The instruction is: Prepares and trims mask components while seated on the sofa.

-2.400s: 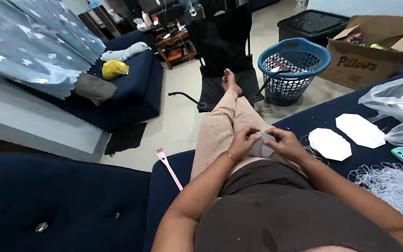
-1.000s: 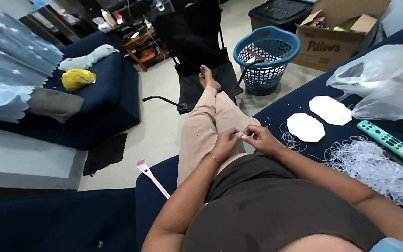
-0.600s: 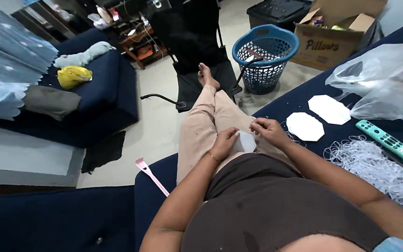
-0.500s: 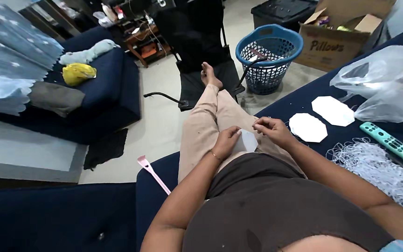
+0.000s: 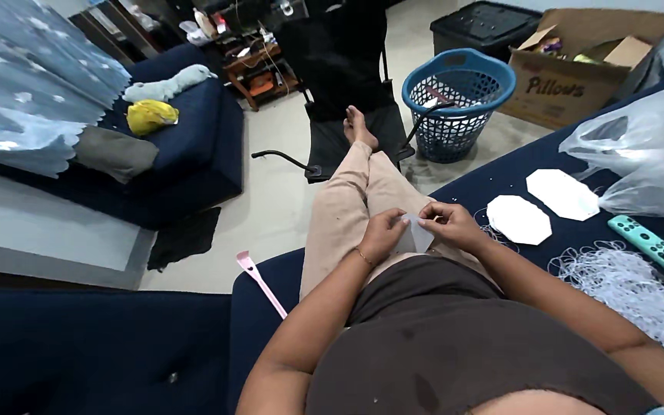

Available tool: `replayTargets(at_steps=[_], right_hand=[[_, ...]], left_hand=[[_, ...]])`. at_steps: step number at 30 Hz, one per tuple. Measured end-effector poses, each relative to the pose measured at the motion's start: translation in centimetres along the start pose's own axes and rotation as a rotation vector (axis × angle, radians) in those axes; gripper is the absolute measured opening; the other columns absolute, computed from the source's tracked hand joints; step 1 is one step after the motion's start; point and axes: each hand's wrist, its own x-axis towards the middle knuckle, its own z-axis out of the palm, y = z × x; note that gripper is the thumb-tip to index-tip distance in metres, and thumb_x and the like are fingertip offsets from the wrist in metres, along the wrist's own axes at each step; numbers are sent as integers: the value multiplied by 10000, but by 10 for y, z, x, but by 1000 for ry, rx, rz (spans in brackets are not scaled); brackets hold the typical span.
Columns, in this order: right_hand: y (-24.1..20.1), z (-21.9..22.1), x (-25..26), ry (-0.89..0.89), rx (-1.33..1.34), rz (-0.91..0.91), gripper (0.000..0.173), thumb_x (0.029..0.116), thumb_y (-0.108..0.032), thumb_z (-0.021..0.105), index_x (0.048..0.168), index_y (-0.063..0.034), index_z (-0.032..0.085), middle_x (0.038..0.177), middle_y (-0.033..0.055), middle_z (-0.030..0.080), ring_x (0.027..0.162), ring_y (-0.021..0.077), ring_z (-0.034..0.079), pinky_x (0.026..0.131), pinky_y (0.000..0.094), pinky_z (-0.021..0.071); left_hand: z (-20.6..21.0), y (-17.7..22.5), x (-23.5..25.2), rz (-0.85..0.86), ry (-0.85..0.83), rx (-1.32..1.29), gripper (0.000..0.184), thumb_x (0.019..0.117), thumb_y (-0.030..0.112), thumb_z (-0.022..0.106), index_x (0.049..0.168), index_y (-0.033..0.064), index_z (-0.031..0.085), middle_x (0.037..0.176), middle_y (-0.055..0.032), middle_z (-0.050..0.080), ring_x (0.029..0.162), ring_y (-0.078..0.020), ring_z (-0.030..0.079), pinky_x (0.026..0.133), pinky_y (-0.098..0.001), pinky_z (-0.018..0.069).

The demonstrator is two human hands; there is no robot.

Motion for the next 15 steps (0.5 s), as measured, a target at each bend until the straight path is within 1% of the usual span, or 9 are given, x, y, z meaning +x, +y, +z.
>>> replayTargets(at_steps=[1, 2, 5, 7, 9, 10, 11, 13, 15], right_hand=[[1, -6, 1, 8, -48, -7, 196, 1001, -174, 614, 1006, -4, 710, 968, 54, 692, 849, 73, 636, 770, 262, 534], [4, -15, 2, 28, -124, -15, 217, 1013, -176, 606, 1034, 6, 721, 1001, 86, 704, 879, 124, 654, 803, 321, 546], [28, -59, 9, 106, -495, 22, 182, 996, -114, 644, 1106, -4, 738, 1118, 174, 705, 1058, 317, 681, 952, 537, 542], [47, -89, 12, 99, -706, 183, 214, 955, -111, 703, 1138, -6, 743, 1170, 256, 670, 1161, 450, 616, 983, 650, 482], [64, -107, 10, 11, -830, 382, 305, 928, -151, 739, 1193, -1, 727, 1256, 328, 611, 1248, 537, 529, 975, 722, 440], [70, -109, 9, -32, -880, 438, 328, 917, -154, 744, 1199, 11, 722, 1287, 351, 585, 1273, 562, 497, 965, 746, 429], [74, -109, 8, -56, -936, 456, 316, 901, -140, 751, 1165, 32, 726, 1289, 365, 578, 1279, 578, 483, 947, 758, 429], [78, -100, 10, -60, -1042, 465, 229, 889, -75, 737, 1055, 81, 725, 1248, 359, 601, 1261, 570, 502, 912, 735, 458], [80, -92, 9, -34, -1106, 458, 139, 899, 9, 663, 978, 113, 710, 1207, 342, 624, 1225, 551, 537, 871, 700, 482]], left_hand=[[-1, 1, 0, -10, 8, 3, 261, 1046, 142, 551, 1171, -44, 684, 1062, -179, 718, 977, -187, 692, 934, -386, 542], [-2, 1, 0, -20, 26, 2, 258, 1045, 144, 558, 1173, -40, 685, 1063, -177, 718, 980, -190, 691, 936, -389, 541], [-3, -5, -1, -28, 119, -45, 213, 1011, 116, 616, 1141, -36, 691, 1022, -153, 722, 926, -169, 700, 893, -371, 566], [-4, -7, -1, -28, 158, -71, 197, 1002, 105, 629, 1127, -34, 692, 1010, -140, 726, 910, -148, 702, 879, -353, 571], [-3, -5, 0, -23, 157, -84, 209, 1003, 105, 621, 1135, -44, 686, 1041, -149, 723, 943, -147, 698, 906, -346, 560], [-3, -3, 2, -14, 147, -88, 219, 1002, 98, 613, 1146, -53, 681, 1067, -156, 719, 967, -149, 696, 924, -343, 558], [-3, -2, 4, 0, 139, -83, 231, 1001, 93, 607, 1156, -63, 675, 1086, -164, 714, 987, -159, 692, 938, -346, 552], [-5, -1, 6, 25, 135, -72, 237, 1000, 82, 600, 1159, -81, 667, 1090, -184, 707, 997, -185, 689, 942, -361, 549], [-6, 0, 6, 25, 124, -67, 243, 1005, 73, 592, 1169, -94, 656, 1096, -207, 701, 1005, -209, 688, 948, -380, 546]])
